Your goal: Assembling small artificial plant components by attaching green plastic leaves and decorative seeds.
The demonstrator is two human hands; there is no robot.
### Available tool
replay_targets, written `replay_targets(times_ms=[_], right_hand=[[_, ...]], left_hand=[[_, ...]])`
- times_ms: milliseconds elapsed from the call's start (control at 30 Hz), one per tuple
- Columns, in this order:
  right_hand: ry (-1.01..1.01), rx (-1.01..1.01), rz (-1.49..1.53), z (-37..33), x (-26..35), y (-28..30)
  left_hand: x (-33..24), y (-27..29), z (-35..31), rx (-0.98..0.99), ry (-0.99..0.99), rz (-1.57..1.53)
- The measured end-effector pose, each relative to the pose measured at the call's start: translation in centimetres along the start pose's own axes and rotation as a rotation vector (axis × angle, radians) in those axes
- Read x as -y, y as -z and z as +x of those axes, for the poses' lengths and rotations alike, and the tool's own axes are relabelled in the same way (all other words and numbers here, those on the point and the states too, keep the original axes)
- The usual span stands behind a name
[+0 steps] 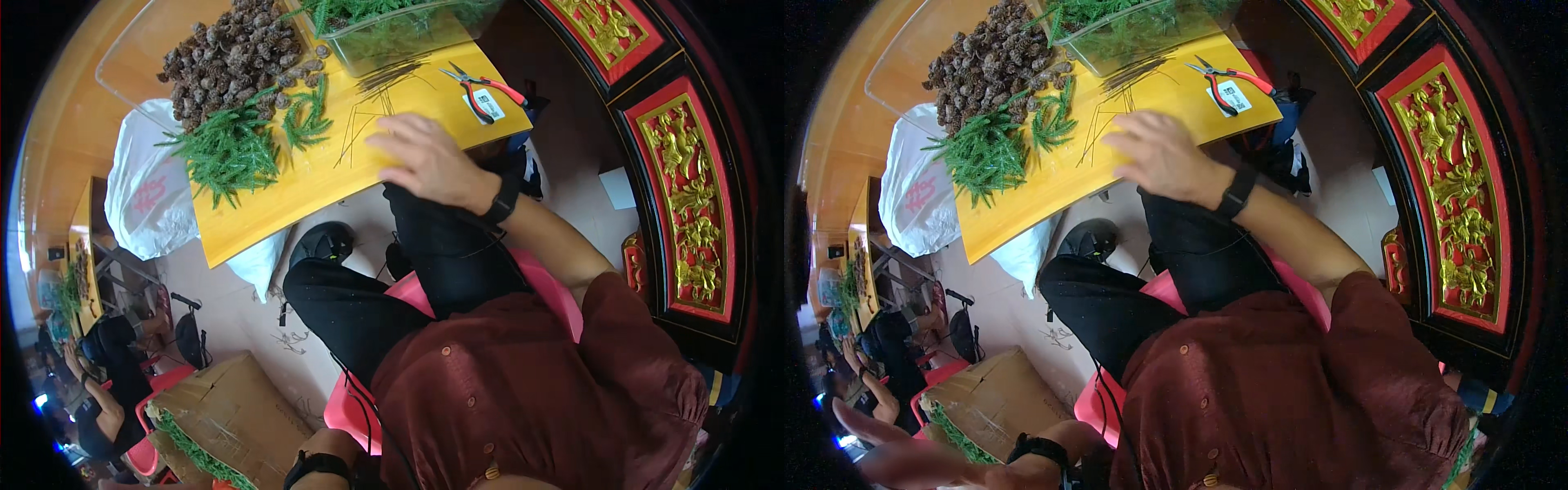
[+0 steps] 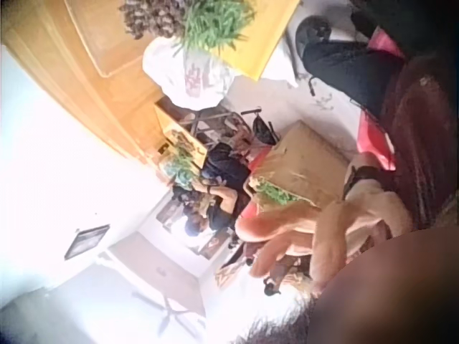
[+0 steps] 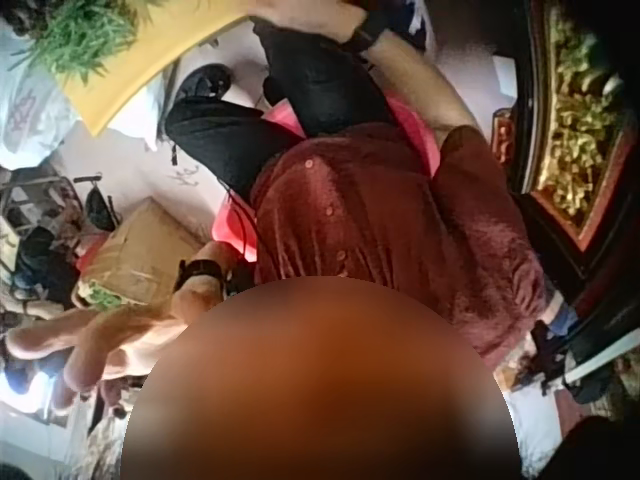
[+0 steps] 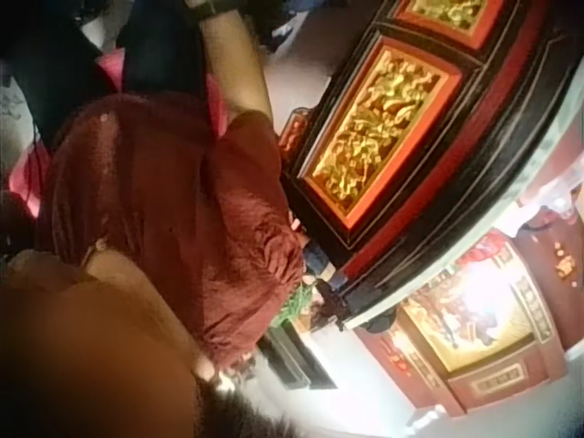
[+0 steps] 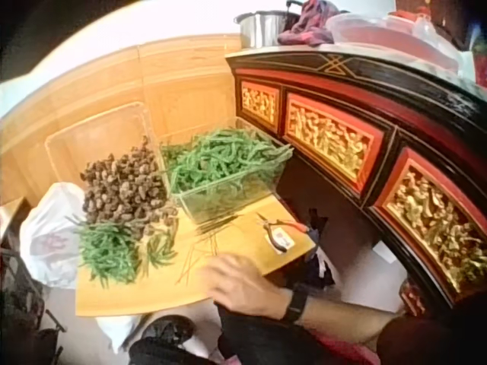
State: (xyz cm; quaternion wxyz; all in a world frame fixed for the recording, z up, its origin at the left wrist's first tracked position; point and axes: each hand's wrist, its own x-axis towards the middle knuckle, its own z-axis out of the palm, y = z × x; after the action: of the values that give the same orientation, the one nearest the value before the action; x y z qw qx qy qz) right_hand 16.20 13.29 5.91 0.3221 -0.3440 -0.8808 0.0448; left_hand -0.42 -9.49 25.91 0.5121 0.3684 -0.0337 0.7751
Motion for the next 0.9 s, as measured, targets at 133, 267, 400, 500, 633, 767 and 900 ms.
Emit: replay_targets(times_ms=[133, 267, 400, 500, 633, 767, 900], right_hand=[[0.117, 0.161, 0.076, 0.3, 0.9, -0.7], [0.133, 0.163, 0.039, 0.9, 1.5, 0.3], [0.092, 0.180, -0.012, 0.8, 1.8, 1.8], [0.104, 0.181, -0.011, 1.1, 1.7, 3.1], [0.179, 0.129, -0.020, 1.4, 0.9, 3.4], [0.250, 0.064, -0.051, 0.9, -0.1, 3.2], [0.276, -0.024, -0.033, 0.0, -0.7, 3.6]], left_hand=[[-2.5, 0.9, 0.5, -0.108, -0.134, 0.110], [-2.1, 3.0, 1.8, -0.334, -0.042, 0.506], [0.7, 8.7, 4.3, -0.429, 0.464, 0.836], [3.1, 11.8, 6.1, -0.472, 0.666, 1.081], [5.7, 17.7, 9.0, -0.164, 0.558, 1.678], [10.6, 20.1, 14.5, 0.153, 0.245, 2.250], [15.4, 23.5, 17.2, 0.060, 0.355, 2.407]])
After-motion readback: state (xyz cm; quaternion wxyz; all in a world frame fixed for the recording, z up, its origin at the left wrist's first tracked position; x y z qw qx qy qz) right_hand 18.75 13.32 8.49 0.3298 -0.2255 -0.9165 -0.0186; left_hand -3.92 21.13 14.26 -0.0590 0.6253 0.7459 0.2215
